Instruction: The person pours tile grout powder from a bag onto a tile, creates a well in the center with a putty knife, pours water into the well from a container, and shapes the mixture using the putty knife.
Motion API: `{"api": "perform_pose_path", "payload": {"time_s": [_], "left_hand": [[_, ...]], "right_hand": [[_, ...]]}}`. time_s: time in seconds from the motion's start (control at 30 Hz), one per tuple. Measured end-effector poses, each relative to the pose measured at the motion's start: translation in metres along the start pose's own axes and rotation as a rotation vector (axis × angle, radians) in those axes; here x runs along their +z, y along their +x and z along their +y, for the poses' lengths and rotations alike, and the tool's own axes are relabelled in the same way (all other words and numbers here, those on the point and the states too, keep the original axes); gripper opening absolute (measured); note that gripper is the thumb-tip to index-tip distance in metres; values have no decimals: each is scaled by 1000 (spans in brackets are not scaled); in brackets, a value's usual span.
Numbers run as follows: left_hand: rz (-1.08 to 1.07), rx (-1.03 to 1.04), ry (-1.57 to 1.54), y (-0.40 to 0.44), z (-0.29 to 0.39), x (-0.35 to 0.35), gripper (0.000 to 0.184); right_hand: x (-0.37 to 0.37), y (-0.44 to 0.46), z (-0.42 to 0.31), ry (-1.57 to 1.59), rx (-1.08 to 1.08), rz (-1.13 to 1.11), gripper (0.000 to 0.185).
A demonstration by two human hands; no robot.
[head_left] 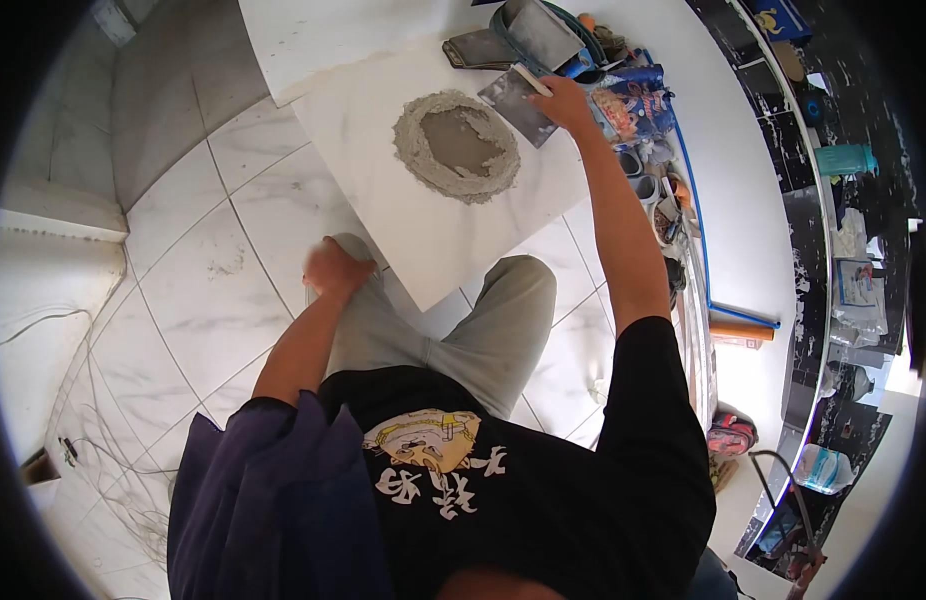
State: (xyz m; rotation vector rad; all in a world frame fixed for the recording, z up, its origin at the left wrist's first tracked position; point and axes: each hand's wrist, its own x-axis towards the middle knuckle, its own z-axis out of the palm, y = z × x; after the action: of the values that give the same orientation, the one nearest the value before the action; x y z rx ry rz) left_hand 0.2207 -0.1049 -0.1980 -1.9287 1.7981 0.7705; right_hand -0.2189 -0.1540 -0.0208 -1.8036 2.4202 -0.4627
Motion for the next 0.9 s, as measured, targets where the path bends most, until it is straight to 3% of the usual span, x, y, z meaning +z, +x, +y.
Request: {"api": "perform_pose_path", "payload": {"time_s": [0.07,0.3,0.4,0.47,0.6,0.77,0.9], "left_hand": [[1,1,5,0,0,0,118],[3,12,-16,-3,-1,-3,118],[7,21,-11,-8,-1,-5,118],[20,26,-15,-8,1,-5,117],[-5,2,-10,-5,-1,-5,116],[-2,0,-6,-3,-1,-3,116],[6,15,-18,-1,-3,-1,114]], "right_hand": [[12,9,0,49,-99,-16,36],[-6,8,-47,42,-123,73,36],[-27,-7,-69,49,-60,-33,34],[-23,-4,-63,35,-158,218,32],[-14,4,-46,15,-162,126,31],[2,15,-48,94,7,58,31],[19,37,-46,69,-76,60,33]]}}
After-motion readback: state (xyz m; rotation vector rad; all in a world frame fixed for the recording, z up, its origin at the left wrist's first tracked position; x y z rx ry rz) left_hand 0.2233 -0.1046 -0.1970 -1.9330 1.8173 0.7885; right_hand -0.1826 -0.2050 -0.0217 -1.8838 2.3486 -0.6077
